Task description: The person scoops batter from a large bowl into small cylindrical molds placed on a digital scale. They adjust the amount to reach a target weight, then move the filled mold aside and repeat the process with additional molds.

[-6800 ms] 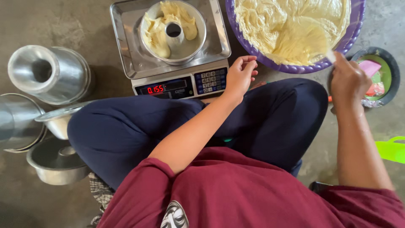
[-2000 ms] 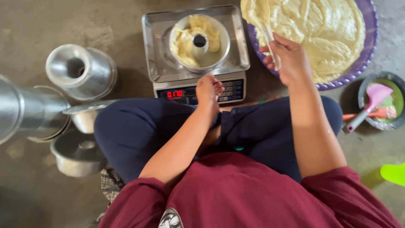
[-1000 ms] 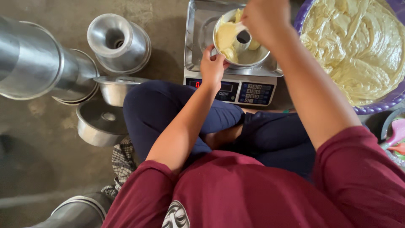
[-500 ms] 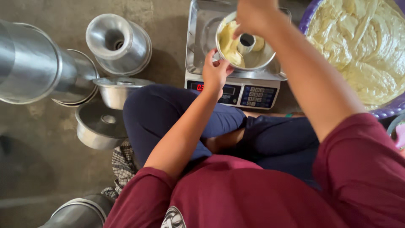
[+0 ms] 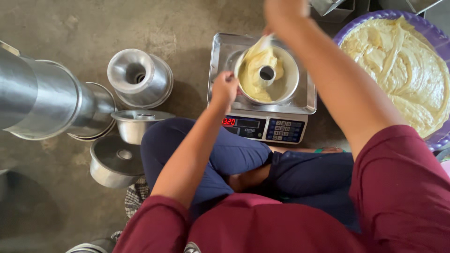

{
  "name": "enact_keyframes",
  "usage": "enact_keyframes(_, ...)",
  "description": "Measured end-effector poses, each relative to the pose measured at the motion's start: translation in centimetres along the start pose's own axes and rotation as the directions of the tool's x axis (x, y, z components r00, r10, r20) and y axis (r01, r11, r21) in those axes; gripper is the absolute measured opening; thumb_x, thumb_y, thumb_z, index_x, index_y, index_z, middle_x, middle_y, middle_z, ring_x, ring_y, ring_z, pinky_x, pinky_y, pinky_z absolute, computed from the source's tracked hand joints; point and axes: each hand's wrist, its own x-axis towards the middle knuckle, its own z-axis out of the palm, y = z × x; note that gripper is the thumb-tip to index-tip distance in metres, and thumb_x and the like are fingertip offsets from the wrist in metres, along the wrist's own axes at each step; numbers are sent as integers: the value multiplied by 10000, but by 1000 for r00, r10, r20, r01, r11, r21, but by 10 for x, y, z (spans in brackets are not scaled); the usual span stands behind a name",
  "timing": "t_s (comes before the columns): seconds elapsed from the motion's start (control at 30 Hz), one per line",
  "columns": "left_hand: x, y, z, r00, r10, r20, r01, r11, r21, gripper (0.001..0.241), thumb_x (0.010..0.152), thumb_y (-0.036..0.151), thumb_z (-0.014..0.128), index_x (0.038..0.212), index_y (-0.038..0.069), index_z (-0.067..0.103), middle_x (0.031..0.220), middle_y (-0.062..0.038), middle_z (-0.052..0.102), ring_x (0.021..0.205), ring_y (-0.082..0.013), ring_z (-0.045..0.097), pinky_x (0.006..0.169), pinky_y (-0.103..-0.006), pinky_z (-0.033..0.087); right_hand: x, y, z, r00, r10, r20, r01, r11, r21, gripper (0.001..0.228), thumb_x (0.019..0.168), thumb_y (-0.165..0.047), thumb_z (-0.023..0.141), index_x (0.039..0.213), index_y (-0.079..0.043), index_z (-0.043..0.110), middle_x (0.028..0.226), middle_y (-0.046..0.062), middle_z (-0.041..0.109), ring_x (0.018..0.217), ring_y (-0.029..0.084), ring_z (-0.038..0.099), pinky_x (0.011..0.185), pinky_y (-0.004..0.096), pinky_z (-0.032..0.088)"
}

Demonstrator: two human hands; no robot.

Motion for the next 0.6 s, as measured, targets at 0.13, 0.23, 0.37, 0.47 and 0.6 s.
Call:
enact_keyframes(0.13,-60,-18,11,974,-217,61,226,950,-216,379,876,41,694,1187,7,480,993,-149,665,777,-219,707,663,-337,606,-23,43,-9,973,226,33,-228,950,215,440,796,-408,892,988,-33,767,803,188,729,710,364,704,614,479,522)
enact_keyframes(0.23,-42,-5,5,942,-323,-88,327,945,27,357,942,183,642,1238,24,520,1042,-183,626,726,-244,594,594,-382,515,-61,34,-35,998,63,28,-69,917,393,281,864,-361,839,1037,-143,801,881,109,750,776,297,710,696,446,532)
enact_keyframes(0.37,30,34,-12,992,-114,52,113,993,24,376,921,195,614,1239,21,713,1054,-160,770,776,-202,718,657,-333,581,-46,-47,-52,845,-513,-149,512,857,-50,287,599,-399,869,844,-255,828,777,-26,731,900,226,677,769,428,497)
enact_keyframes(0.47,38,44,-15,990,134,33,-130,831,541,288,921,137,627,1147,15,756,926,-146,785,729,-201,748,655,-320,564,-20,-75,-43,907,-420,-17,409,891,-198,273,694,-502,848,772,-241,823,756,6,739,903,241,696,785,385,512)
enact_keyframes(0.6,-4,28,-21,999,34,13,-36,979,200,213,883,54,669,1083,-17,673,899,-155,740,688,-218,729,587,-325,600,-8,-30,-22,982,189,31,-189,982,-8,312,763,-485,860,854,-188,828,823,96,756,782,298,747,588,414,527)
